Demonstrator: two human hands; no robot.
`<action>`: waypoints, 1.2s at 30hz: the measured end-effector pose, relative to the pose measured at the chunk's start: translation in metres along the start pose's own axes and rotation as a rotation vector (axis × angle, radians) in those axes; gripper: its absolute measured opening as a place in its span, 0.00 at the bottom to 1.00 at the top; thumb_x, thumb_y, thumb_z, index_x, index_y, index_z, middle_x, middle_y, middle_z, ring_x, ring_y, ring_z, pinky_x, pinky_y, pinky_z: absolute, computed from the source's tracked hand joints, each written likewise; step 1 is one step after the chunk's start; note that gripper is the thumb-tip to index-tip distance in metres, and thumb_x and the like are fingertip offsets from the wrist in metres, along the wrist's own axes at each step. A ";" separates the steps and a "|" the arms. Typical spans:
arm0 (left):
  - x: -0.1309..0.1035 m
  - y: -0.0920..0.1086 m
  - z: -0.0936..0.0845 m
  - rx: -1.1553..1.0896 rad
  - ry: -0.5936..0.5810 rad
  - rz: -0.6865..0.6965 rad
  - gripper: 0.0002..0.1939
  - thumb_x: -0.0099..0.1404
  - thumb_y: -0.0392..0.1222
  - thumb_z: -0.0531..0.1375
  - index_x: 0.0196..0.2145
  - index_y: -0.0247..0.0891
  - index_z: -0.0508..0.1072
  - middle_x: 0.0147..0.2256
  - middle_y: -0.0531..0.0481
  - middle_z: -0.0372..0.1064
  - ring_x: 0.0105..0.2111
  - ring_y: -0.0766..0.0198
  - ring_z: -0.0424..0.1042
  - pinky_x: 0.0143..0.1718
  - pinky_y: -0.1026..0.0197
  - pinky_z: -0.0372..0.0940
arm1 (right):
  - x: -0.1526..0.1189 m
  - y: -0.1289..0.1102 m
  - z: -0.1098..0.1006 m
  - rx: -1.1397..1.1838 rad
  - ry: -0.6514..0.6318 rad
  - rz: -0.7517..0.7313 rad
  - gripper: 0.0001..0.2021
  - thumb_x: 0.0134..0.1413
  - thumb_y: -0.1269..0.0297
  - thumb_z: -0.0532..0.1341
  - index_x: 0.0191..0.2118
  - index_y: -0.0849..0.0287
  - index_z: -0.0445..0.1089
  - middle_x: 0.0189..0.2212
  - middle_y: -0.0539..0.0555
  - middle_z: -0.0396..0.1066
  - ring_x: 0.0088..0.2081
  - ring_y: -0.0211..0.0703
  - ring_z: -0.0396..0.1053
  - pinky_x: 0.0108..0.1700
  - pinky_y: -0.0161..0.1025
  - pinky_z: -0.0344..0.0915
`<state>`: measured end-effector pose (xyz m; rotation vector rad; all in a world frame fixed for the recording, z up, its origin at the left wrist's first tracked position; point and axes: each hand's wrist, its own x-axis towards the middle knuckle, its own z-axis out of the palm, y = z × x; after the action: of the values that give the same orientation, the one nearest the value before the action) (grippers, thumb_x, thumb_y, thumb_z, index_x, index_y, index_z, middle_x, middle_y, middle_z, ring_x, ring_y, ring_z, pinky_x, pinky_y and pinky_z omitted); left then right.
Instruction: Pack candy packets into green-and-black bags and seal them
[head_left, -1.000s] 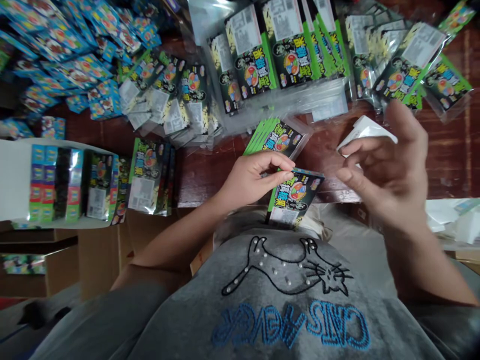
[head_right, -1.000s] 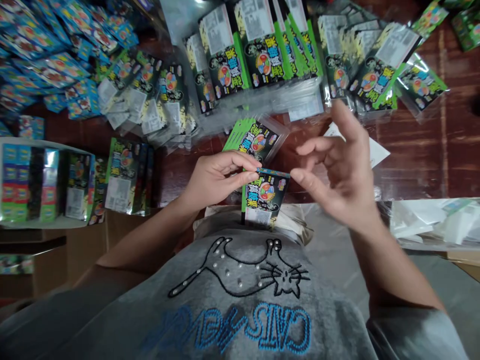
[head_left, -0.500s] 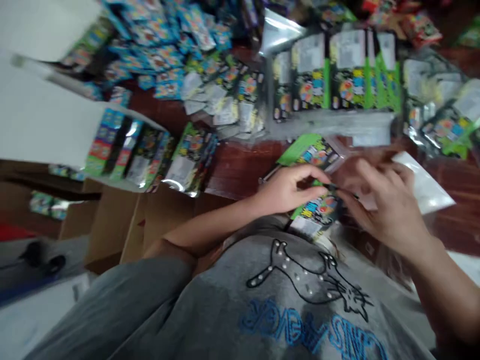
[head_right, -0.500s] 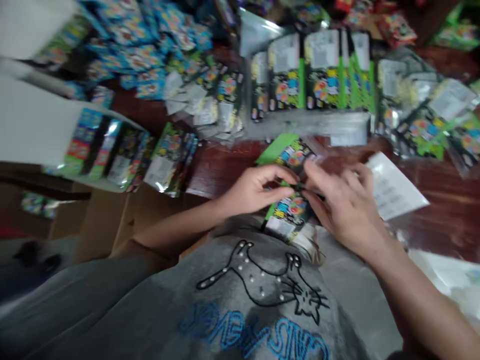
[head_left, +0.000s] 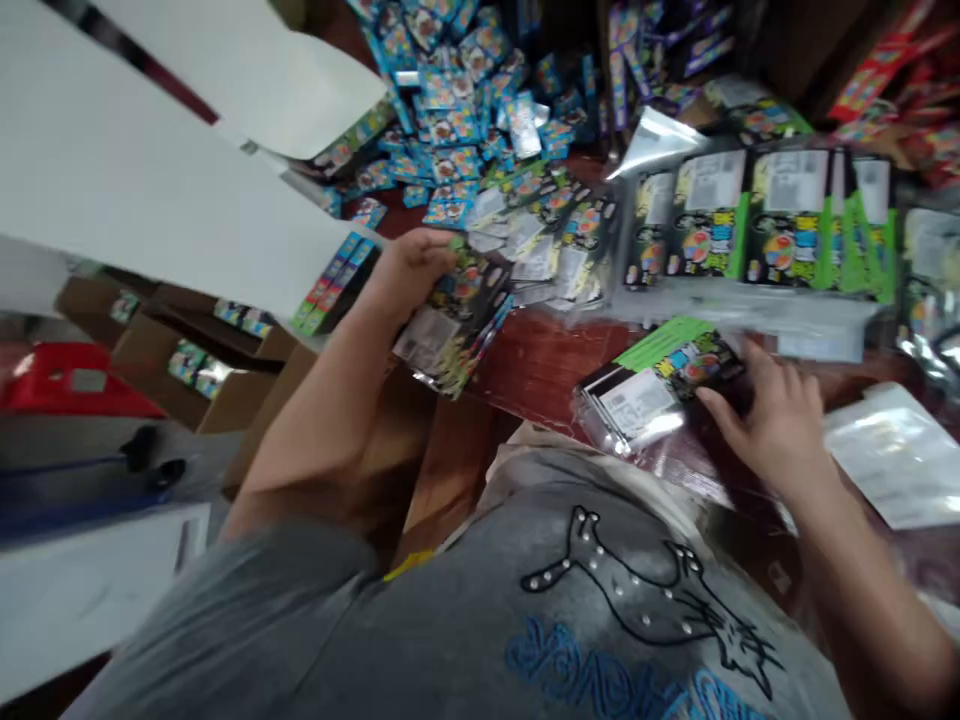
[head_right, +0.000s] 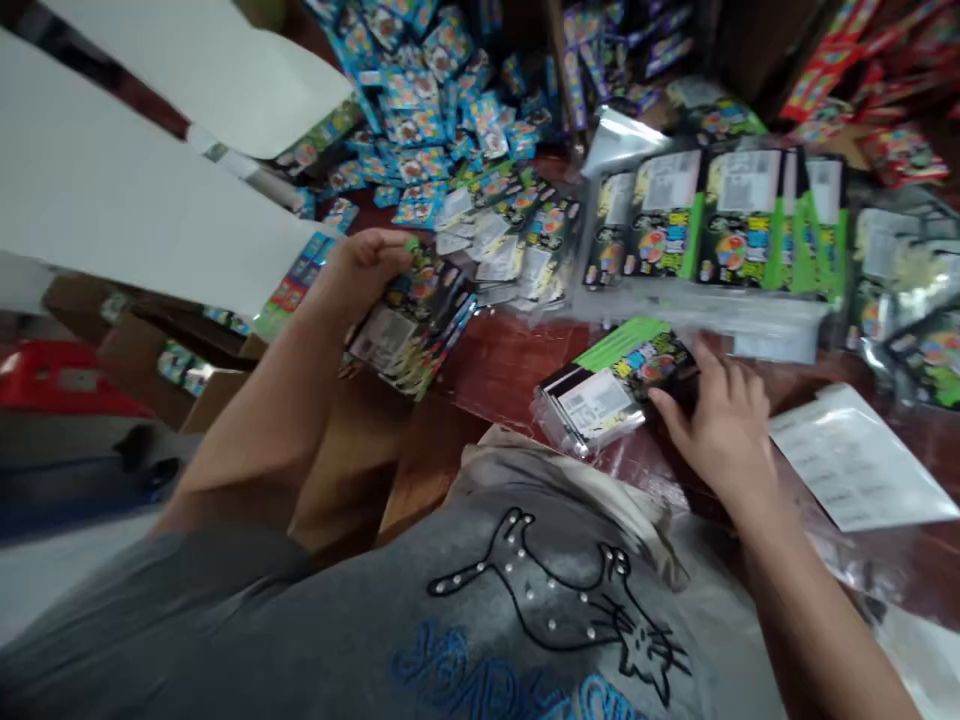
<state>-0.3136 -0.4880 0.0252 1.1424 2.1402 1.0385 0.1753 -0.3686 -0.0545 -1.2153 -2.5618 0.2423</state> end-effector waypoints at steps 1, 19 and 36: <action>0.008 -0.008 -0.006 0.097 0.010 -0.035 0.13 0.71 0.51 0.63 0.47 0.42 0.78 0.35 0.55 0.81 0.42 0.50 0.83 0.45 0.43 0.75 | -0.001 -0.003 0.004 -0.028 -0.001 0.034 0.40 0.71 0.39 0.57 0.74 0.66 0.60 0.60 0.75 0.73 0.60 0.72 0.70 0.61 0.65 0.66; -0.050 0.097 0.234 0.476 -0.531 0.291 0.14 0.72 0.44 0.68 0.53 0.40 0.79 0.47 0.43 0.83 0.48 0.47 0.82 0.51 0.54 0.70 | 0.013 -0.015 0.012 0.117 0.010 0.172 0.34 0.71 0.45 0.58 0.71 0.64 0.62 0.61 0.72 0.72 0.60 0.70 0.69 0.62 0.68 0.68; -0.078 0.106 0.146 -0.004 -0.499 0.403 0.10 0.74 0.43 0.60 0.45 0.39 0.81 0.39 0.51 0.81 0.36 0.66 0.76 0.41 0.63 0.67 | 0.062 -0.052 -0.050 0.460 0.064 -0.039 0.29 0.61 0.30 0.64 0.47 0.55 0.74 0.41 0.59 0.79 0.43 0.55 0.78 0.48 0.51 0.76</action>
<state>-0.1195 -0.4594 0.0304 1.6716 1.5529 0.8014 0.1174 -0.3521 0.0189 -0.9778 -2.2926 0.7241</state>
